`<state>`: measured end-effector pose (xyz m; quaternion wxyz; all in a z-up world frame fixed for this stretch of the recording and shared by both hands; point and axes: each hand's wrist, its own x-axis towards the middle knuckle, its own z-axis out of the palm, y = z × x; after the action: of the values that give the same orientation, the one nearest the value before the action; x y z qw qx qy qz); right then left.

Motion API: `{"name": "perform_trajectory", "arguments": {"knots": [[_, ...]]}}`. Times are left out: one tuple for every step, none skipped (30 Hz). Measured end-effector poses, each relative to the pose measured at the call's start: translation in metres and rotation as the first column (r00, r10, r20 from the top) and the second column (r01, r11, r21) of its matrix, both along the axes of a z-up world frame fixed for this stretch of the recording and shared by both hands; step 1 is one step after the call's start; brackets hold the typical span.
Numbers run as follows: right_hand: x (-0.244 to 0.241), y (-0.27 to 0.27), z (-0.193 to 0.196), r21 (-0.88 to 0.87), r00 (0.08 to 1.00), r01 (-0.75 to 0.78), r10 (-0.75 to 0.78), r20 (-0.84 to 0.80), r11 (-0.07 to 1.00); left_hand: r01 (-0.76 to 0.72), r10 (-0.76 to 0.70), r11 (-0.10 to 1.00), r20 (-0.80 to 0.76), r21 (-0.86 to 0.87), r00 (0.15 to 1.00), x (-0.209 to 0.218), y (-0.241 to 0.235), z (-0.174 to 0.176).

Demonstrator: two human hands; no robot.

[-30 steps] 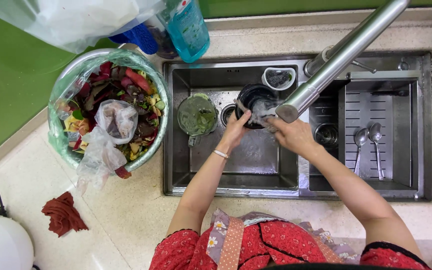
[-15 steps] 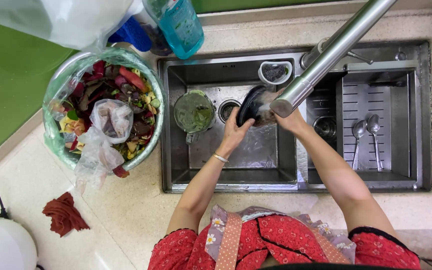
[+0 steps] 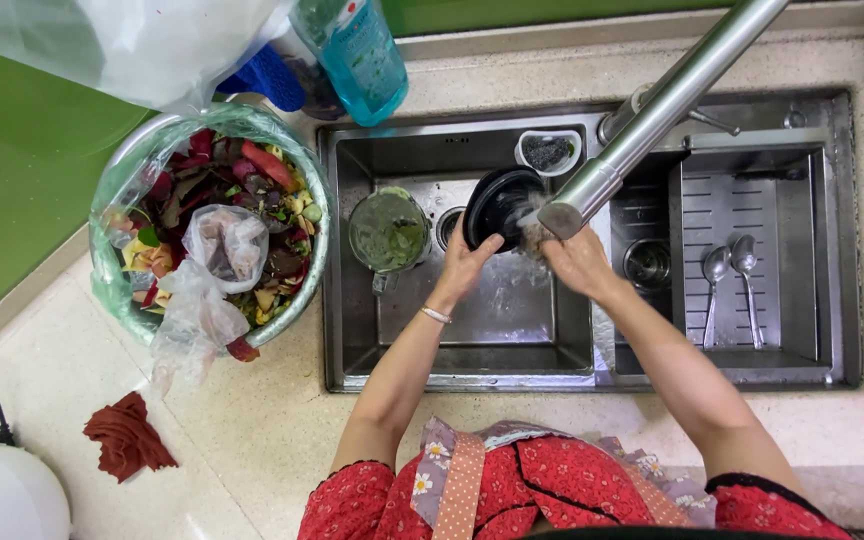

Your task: The person is washing various blender parts and kitchenware in a sink and then reassembling or placing them near juicing equipment.

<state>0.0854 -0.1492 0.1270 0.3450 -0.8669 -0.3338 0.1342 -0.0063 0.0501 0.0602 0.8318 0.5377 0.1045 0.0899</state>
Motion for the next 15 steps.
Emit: {"name": "perform_trajectory", "arguments": {"knots": [[-0.008,0.003,0.013,0.002,1.0,-0.004,0.004,0.007,1.0,-0.004,0.004,1.0,0.007,0.002,1.0,0.005,0.0,-0.006],[-0.017,0.005,0.025,0.03,0.998,0.01,-0.008,-0.062,1.0,0.001,0.005,0.99,0.043,-0.143,0.999,0.011,0.0,-0.013],[-0.033,0.004,0.035,0.049,0.989,0.028,-0.021,-0.145,0.998,0.009,0.01,0.957,0.064,-0.29,0.998,0.007,-0.004,-0.021],[-0.034,-0.004,0.026,0.045,0.988,0.026,-0.019,-0.153,0.999,0.004,0.013,0.956,0.056,-0.294,0.998,0.002,-0.007,-0.027],[-0.031,-0.01,0.016,-0.047,0.978,-0.031,0.02,-0.209,0.998,0.028,-0.027,0.94,0.008,-0.34,1.0,0.002,-0.008,-0.033],[-0.029,-0.016,0.007,-0.136,0.962,-0.092,0.053,-0.267,0.986,0.049,-0.069,0.921,-0.037,-0.387,0.997,0.001,-0.009,-0.038],[-0.022,-0.018,0.003,-0.135,0.962,-0.094,0.054,-0.269,0.986,0.048,-0.068,0.921,-0.039,-0.386,0.997,-0.002,-0.009,-0.039],[-0.016,-0.021,-0.001,-0.137,0.942,-0.011,-0.036,-0.334,0.99,0.015,-0.052,0.913,-0.08,-0.407,0.995,-0.005,-0.01,-0.04],[-0.01,-0.023,-0.005,-0.147,0.909,0.07,-0.123,-0.398,0.987,-0.02,-0.036,0.903,-0.122,-0.428,0.992,-0.008,-0.011,-0.042],[-0.002,-0.018,-0.013,-0.148,0.908,0.067,-0.122,-0.4,0.987,-0.022,-0.034,0.903,-0.124,-0.43,0.992,-0.012,-0.013,-0.046],[0.008,-0.011,-0.02,-0.015,0.755,0.268,-0.22,-0.618,0.963,-0.067,-0.008,0.873,-0.152,-0.483,0.988,-0.013,-0.014,-0.05],[0.017,-0.004,-0.028,0.062,0.543,0.48,-0.241,-0.804,0.875,-0.112,0.017,0.839,-0.18,-0.533,0.983,-0.014,-0.014,-0.054],[0.019,0.005,-0.042,0.062,0.542,0.476,-0.238,-0.806,0.877,-0.118,0.022,0.839,-0.182,-0.532,0.983,-0.018,-0.011,-0.05],[0.021,0.015,-0.056,0.092,0.352,0.558,-0.134,-0.926,0.825,-0.128,0.024,0.828,-0.193,-0.546,0.981,-0.022,-0.007,-0.046],[0.028,0.029,-0.07,0.102,0.156,0.634,0.003,-0.988,0.767,-0.14,0.032,0.819,-0.198,-0.556,0.98,-0.022,0.001,-0.041]]}}
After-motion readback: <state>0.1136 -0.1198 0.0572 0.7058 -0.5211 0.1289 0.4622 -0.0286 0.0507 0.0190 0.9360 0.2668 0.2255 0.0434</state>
